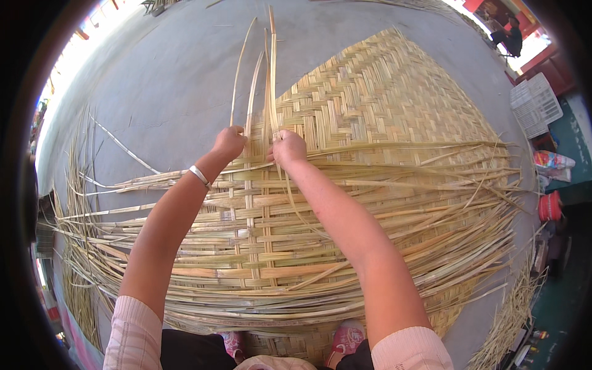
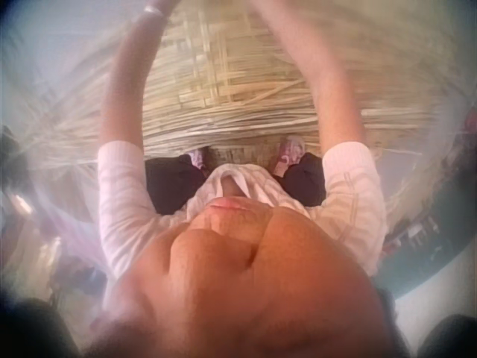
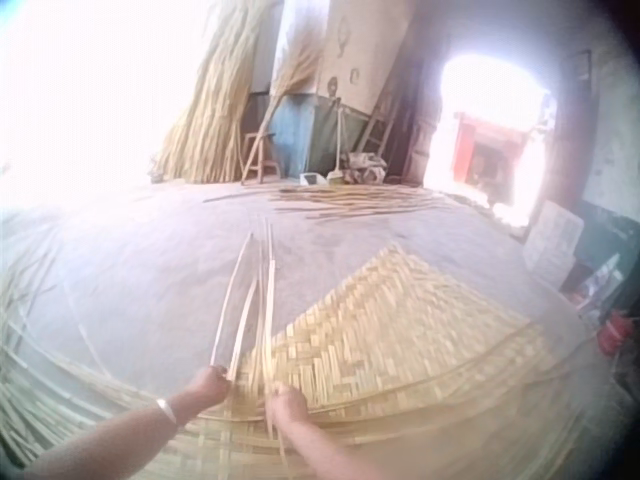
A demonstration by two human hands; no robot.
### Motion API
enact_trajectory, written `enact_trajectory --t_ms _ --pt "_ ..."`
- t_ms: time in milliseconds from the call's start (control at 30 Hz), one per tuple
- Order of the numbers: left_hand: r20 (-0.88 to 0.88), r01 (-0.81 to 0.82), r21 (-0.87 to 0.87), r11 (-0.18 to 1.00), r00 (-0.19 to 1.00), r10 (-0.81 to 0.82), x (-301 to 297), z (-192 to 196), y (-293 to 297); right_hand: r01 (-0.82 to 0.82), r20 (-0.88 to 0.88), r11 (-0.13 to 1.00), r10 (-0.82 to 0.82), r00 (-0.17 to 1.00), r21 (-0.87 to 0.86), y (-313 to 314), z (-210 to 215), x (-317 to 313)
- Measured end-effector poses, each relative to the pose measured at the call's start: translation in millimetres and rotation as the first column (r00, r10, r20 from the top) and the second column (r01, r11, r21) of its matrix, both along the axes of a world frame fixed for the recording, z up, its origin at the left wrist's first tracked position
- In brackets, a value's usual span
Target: The person weaves a large flat mat using dried palm fronds, interlacing strips by hand to form a tight pattern. They periodically lift and reposition the mat to continue weaving along its length.
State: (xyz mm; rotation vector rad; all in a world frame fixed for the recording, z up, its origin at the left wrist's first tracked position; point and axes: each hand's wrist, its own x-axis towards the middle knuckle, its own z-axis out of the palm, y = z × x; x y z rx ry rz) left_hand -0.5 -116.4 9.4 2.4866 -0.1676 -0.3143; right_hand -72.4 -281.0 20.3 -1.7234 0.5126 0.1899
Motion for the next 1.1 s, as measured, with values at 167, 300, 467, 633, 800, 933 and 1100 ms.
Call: enact_trajectory --t_ms 167,300,467,633,800,933,1100 --pt "-0.328 -0.15 -0.081 0.985 0.937 0.116 38 -14 -14 0.031 -0.034 0.995 -0.028 0.999 0.092 1 -11 10" --pt "-0.571 -0.391 -0.315 0.865 0.806 0.156 40 -10 -5 -0.008 -0.057 0.996 0.013 0.998 0.091 2 -23 16" --pt "-0.672 -0.585 -0.51 0.631 0.729 0.131 29 -6 4 0.052 -0.102 0.991 -0.04 0.994 0.12 5 -34 21" --pt "-0.659 -0.62 -0.58 0.529 0.739 0.143 25 -7 10 -0.13 -0.054 0.989 0.127 0.99 -0.068 5 -31 21" --pt "-0.614 -0.551 -0.698 0.458 0.789 0.013 20 -13 21 -0.479 -0.083 0.678 0.529 0.845 -0.557 -6 -19 27" --pt "-0.556 -0.503 -0.759 0.414 0.831 -0.009 17 -25 29 -0.634 -0.343 0.715 0.541 0.768 -0.293 -24 -6 45" --pt "-0.485 -0.471 -0.744 0.474 0.869 0.101 11 -44 44 -0.674 -0.38 0.505 0.568 0.73 -0.539 -39 0 47"
